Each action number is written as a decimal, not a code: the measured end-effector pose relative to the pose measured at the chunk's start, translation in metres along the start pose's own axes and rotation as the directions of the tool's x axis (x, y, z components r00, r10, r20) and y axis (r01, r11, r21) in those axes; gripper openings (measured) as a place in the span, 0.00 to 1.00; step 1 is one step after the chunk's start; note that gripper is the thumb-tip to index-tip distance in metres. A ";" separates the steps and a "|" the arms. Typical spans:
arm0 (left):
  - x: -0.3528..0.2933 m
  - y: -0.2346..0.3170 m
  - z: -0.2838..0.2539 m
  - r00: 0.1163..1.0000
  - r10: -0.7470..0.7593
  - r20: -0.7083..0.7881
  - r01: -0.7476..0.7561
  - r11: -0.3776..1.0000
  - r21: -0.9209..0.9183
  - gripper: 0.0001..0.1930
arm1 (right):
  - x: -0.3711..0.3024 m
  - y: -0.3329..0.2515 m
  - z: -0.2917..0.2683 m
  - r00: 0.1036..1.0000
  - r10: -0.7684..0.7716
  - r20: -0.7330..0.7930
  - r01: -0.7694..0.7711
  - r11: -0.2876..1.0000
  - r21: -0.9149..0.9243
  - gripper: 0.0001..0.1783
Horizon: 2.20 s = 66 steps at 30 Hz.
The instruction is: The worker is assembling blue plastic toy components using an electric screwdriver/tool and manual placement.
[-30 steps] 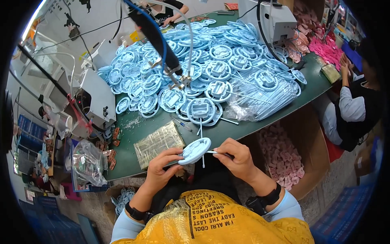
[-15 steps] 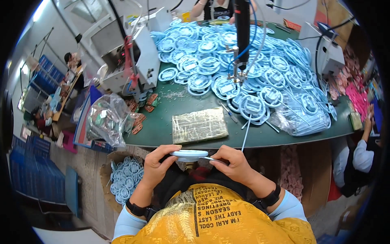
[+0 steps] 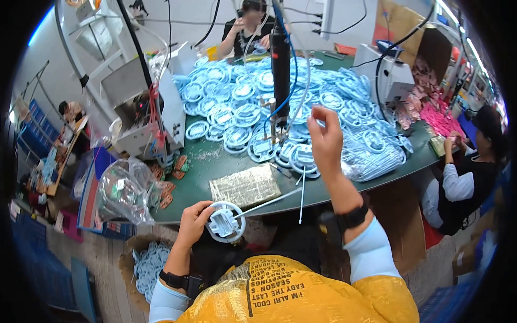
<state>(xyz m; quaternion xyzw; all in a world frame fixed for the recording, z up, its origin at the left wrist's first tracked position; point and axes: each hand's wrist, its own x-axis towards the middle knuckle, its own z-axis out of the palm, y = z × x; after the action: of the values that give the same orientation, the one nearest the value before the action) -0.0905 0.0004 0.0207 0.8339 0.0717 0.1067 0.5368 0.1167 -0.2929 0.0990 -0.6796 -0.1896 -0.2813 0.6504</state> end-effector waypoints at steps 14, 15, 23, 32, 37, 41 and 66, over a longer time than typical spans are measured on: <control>0.135 -0.027 0.040 0.974 0.098 0.204 -0.190 0.842 0.506 0.13 | 0.080 0.020 0.036 0.815 0.191 0.547 -0.303 0.945 0.122 0.23; 0.138 -0.011 0.040 0.972 0.098 0.215 -0.197 0.836 0.512 0.13 | 0.077 0.013 0.040 0.834 0.154 0.530 -0.243 0.964 0.104 0.26; 0.186 0.187 0.032 0.419 0.891 -0.173 -0.840 0.453 0.300 0.37 | 0.057 -0.013 0.081 0.854 0.073 0.515 -0.325 0.848 0.420 0.39; 0.219 0.227 0.031 0.405 0.904 -0.136 -0.884 0.425 0.196 0.36 | 0.044 -0.032 0.103 0.889 -0.086 0.449 -0.119 0.905 0.409 0.28; 0.196 0.204 0.016 0.347 0.925 -0.153 -0.861 0.379 0.338 0.33 | 0.053 -0.036 0.104 0.914 -0.083 0.396 -0.027 0.964 0.264 0.31; 0.121 0.109 -0.018 0.554 0.823 -0.127 -0.725 0.552 0.412 0.29 | 0.059 -0.051 0.103 0.931 -0.013 0.366 -0.183 0.850 0.494 0.31; 0.083 -0.017 0.051 0.947 0.240 0.214 -0.321 0.740 0.591 0.38 | 0.039 -0.036 0.132 0.930 -0.036 0.365 -0.103 0.929 0.355 0.25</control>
<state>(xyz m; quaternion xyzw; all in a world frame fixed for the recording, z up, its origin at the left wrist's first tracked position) 0.0032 -0.0181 -0.0069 0.9694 -0.0572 0.1050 0.2145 0.1419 -0.1638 0.1521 -0.5893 -0.3444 -0.0980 0.7242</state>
